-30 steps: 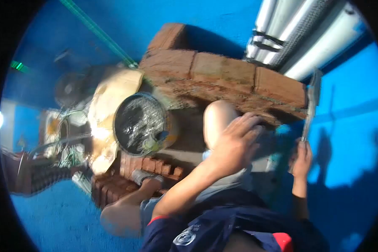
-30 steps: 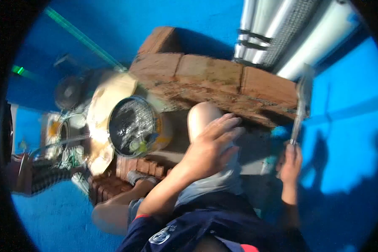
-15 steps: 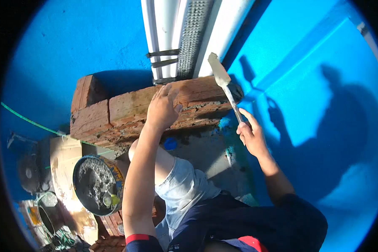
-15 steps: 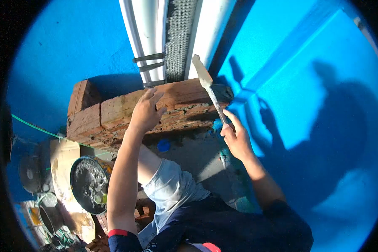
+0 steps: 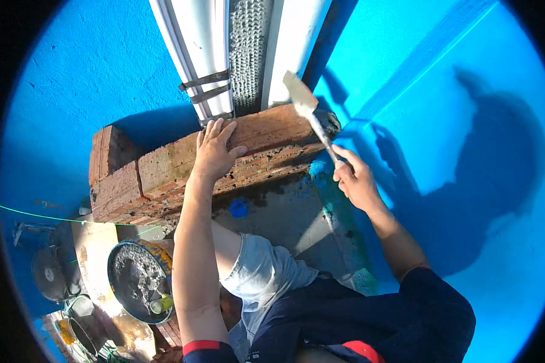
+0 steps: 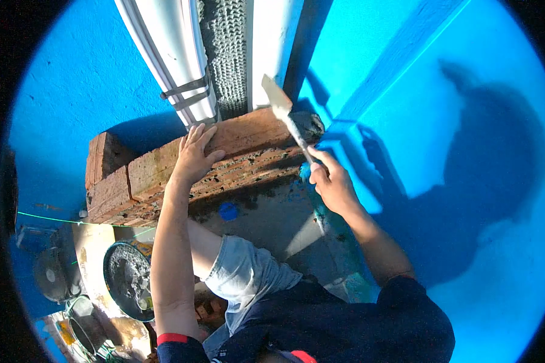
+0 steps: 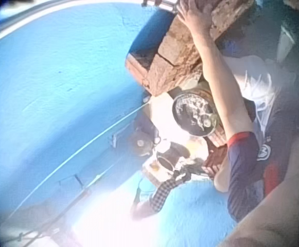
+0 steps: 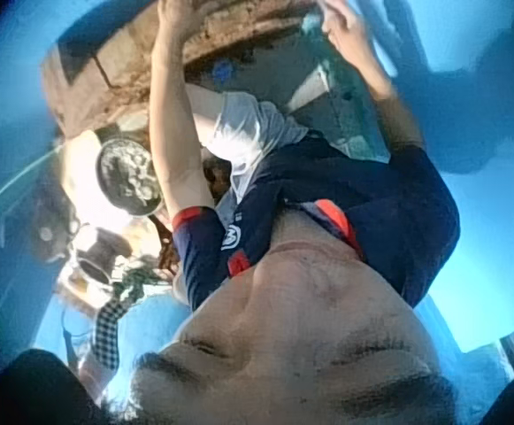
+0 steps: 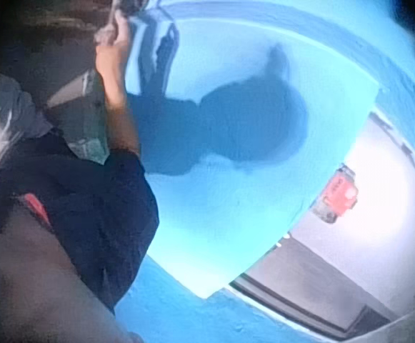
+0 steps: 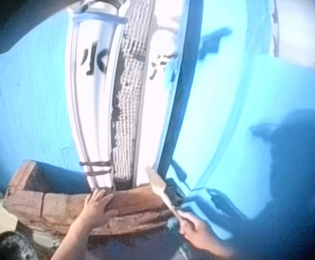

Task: The person lays bricks to build a wall, applying mortar with a trowel, placing bricks along a guide line, and scraping away excess mortar.

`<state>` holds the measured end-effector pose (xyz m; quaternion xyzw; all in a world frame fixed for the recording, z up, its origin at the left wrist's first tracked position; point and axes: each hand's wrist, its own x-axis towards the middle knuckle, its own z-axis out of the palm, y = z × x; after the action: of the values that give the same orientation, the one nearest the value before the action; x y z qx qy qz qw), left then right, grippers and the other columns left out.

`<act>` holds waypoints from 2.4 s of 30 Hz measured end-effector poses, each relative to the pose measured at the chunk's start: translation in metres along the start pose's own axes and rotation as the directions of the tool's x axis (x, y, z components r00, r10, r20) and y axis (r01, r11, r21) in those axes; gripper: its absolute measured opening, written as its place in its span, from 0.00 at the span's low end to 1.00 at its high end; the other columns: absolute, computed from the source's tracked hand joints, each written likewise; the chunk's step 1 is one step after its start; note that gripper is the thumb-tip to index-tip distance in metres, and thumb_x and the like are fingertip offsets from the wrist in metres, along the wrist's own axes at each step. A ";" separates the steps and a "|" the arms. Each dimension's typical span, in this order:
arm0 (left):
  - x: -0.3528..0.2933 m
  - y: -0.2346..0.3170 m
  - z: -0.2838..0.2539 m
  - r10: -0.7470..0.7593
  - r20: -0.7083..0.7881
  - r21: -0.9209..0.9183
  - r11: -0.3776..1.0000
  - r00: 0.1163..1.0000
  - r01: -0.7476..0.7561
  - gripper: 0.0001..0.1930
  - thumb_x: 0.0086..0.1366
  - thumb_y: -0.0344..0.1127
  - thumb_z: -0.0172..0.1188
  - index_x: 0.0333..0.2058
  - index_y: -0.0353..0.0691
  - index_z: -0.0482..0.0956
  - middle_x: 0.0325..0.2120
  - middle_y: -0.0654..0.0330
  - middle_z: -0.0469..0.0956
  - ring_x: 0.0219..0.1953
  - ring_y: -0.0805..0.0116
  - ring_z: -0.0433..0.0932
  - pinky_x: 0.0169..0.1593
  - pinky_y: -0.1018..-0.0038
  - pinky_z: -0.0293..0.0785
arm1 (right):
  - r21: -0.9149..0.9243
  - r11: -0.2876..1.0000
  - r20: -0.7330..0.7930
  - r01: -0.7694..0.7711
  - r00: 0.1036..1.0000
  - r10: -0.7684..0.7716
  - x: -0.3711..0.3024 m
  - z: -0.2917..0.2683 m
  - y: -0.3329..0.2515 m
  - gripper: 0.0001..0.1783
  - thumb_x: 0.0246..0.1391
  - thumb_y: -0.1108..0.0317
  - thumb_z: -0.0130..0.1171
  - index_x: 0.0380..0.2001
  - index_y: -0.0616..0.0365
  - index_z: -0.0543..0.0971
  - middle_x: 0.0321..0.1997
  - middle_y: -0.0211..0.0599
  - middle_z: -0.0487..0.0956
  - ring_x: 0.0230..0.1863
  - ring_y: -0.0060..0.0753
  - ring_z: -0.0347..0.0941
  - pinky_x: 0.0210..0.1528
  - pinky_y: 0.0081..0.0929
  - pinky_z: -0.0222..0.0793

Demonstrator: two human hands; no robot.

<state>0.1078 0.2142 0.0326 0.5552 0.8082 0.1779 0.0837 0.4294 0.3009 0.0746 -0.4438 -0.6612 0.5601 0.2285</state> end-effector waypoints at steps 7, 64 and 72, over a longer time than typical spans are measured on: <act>0.003 0.005 -0.003 0.006 -0.002 -0.018 1.000 1.000 -0.006 0.36 0.58 0.51 0.65 0.64 0.49 0.66 0.67 0.51 0.56 0.71 0.52 0.48 0.72 0.55 0.40 | -0.243 0.959 0.039 0.148 0.989 -0.143 0.004 -0.003 0.011 0.20 0.65 0.67 0.48 0.59 0.50 0.72 0.25 0.33 0.74 0.24 0.22 0.67 0.30 0.27 0.67; -0.222 0.054 0.058 0.072 -0.231 -0.423 0.891 0.970 -0.167 0.14 0.56 0.30 0.61 0.42 0.36 0.79 0.41 0.52 0.80 0.43 0.52 0.79 0.49 0.63 0.74 | -0.926 -0.047 0.321 0.375 0.845 0.428 0.106 -0.090 -0.114 0.19 0.49 0.49 0.64 0.25 0.57 0.83 0.20 0.40 0.80 0.24 0.38 0.77 0.29 0.40 0.70; -0.233 0.048 0.052 0.020 -0.208 -0.455 0.883 0.978 -0.115 0.14 0.57 0.30 0.61 0.43 0.35 0.79 0.42 0.50 0.80 0.45 0.50 0.78 0.50 0.63 0.75 | -0.843 -0.067 0.460 0.535 0.778 0.428 0.105 -0.007 -0.167 0.19 0.48 0.51 0.66 0.25 0.59 0.82 0.18 0.35 0.79 0.21 0.34 0.75 0.28 0.37 0.69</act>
<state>0.2533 0.0234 -0.0116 0.5267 0.7263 0.4230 0.1271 0.3269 0.3970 0.2138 -0.2177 -0.8989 -0.0106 -0.3802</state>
